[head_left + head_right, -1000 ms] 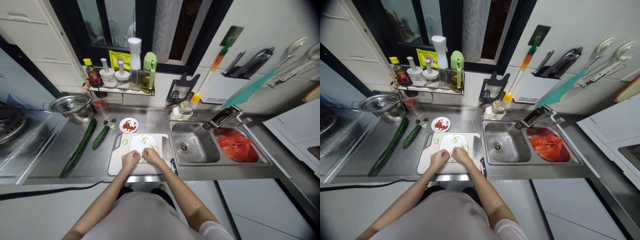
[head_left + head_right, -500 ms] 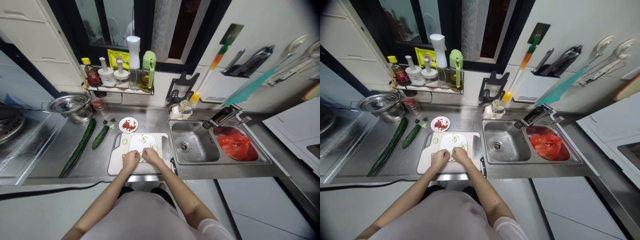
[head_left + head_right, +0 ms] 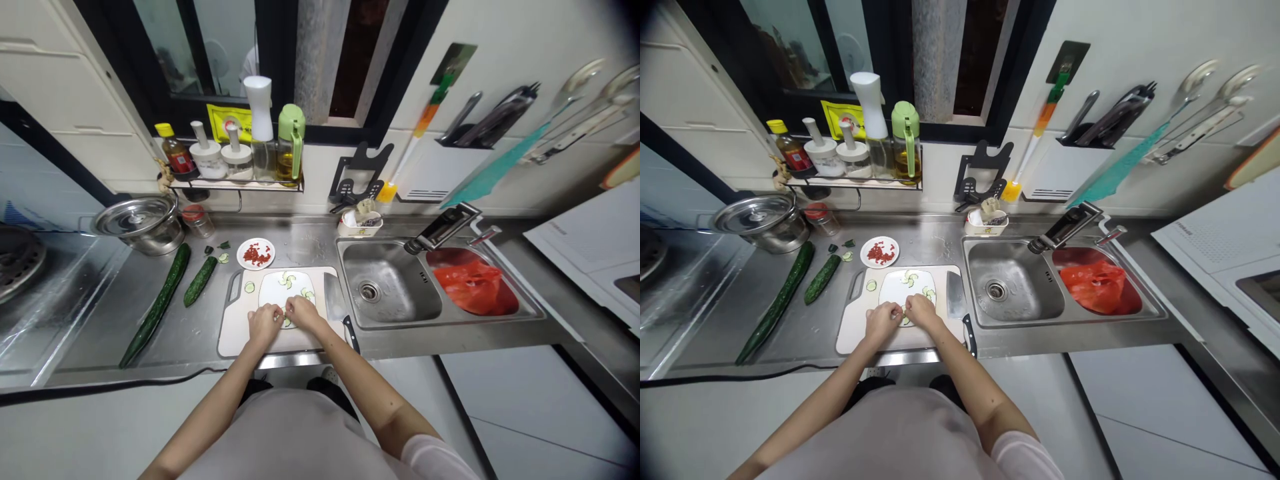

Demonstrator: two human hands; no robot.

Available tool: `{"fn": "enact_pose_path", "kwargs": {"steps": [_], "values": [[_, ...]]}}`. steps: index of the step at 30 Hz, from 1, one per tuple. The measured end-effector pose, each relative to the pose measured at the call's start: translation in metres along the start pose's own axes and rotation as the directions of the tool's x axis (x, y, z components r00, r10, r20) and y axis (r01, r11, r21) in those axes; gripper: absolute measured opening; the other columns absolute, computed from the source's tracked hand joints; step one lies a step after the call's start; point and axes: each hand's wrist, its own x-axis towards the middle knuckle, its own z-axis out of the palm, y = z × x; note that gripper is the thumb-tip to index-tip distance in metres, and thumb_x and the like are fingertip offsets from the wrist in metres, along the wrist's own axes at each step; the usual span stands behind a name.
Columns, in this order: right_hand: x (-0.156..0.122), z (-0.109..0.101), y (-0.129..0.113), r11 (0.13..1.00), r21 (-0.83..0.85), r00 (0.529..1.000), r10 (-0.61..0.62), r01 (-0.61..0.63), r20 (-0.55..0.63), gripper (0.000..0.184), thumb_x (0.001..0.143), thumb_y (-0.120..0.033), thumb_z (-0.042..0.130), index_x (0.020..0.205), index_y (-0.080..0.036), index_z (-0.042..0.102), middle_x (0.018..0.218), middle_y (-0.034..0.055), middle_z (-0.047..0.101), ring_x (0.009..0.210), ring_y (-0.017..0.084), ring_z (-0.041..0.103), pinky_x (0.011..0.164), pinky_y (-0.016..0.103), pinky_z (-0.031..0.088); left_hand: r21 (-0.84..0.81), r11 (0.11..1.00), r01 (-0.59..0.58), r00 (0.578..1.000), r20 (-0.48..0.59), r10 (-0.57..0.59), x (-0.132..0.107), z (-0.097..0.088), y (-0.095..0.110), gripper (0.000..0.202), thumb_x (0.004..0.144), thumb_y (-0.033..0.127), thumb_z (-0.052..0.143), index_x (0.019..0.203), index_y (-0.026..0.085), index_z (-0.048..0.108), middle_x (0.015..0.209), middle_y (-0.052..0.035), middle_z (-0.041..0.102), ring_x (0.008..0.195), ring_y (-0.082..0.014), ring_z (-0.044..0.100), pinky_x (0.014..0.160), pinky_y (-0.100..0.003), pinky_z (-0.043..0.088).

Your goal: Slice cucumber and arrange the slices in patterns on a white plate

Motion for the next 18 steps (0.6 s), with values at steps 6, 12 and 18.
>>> {"fn": "enact_pose_path", "kwargs": {"steps": [6,12,18], "values": [[-0.0007,-0.0010,-0.0015,1.000,-0.024,1.000,0.008,-0.007,0.008,0.013,0.082,-0.019,0.054,0.087,-0.018,0.066,0.090,0.0045,0.063,0.079,0.013,0.052,0.064,0.022,0.029,-0.009,1.000,0.001,1.000,0.006,-0.001,0.0022,0.0002,-0.0008,0.016,0.082,0.032,0.054,0.085,0.025,0.068,0.095,-0.0025,0.068,0.095,-0.0225,0.059,0.084,-0.037,0.030],[-0.0025,-0.0035,-0.0023,1.000,-0.029,1.000,0.007,-0.007,0.012,0.014,0.084,-0.020,0.053,0.089,-0.018,0.066,0.092,0.0048,0.062,0.080,0.013,0.052,0.065,0.023,0.029,-0.009,0.999,0.036,0.999,0.034,-0.036,0.0029,-0.0045,0.0035,0.016,0.081,0.031,0.054,0.082,0.025,0.069,0.094,-0.0025,0.069,0.093,-0.0223,0.059,0.084,-0.038,0.030],[-0.0065,-0.0012,-0.0020,0.999,-0.048,1.000,-0.008,0.008,-0.004,0.015,0.086,-0.021,0.052,0.093,-0.019,0.065,0.094,0.0046,0.061,0.084,0.014,0.051,0.067,0.023,0.031,-0.002,0.999,0.049,0.998,0.044,-0.049,0.0033,-0.0069,0.0061,0.015,0.081,0.031,0.055,0.082,0.026,0.068,0.093,-0.0013,0.069,0.094,-0.0221,0.060,0.083,-0.038,0.030]]}}
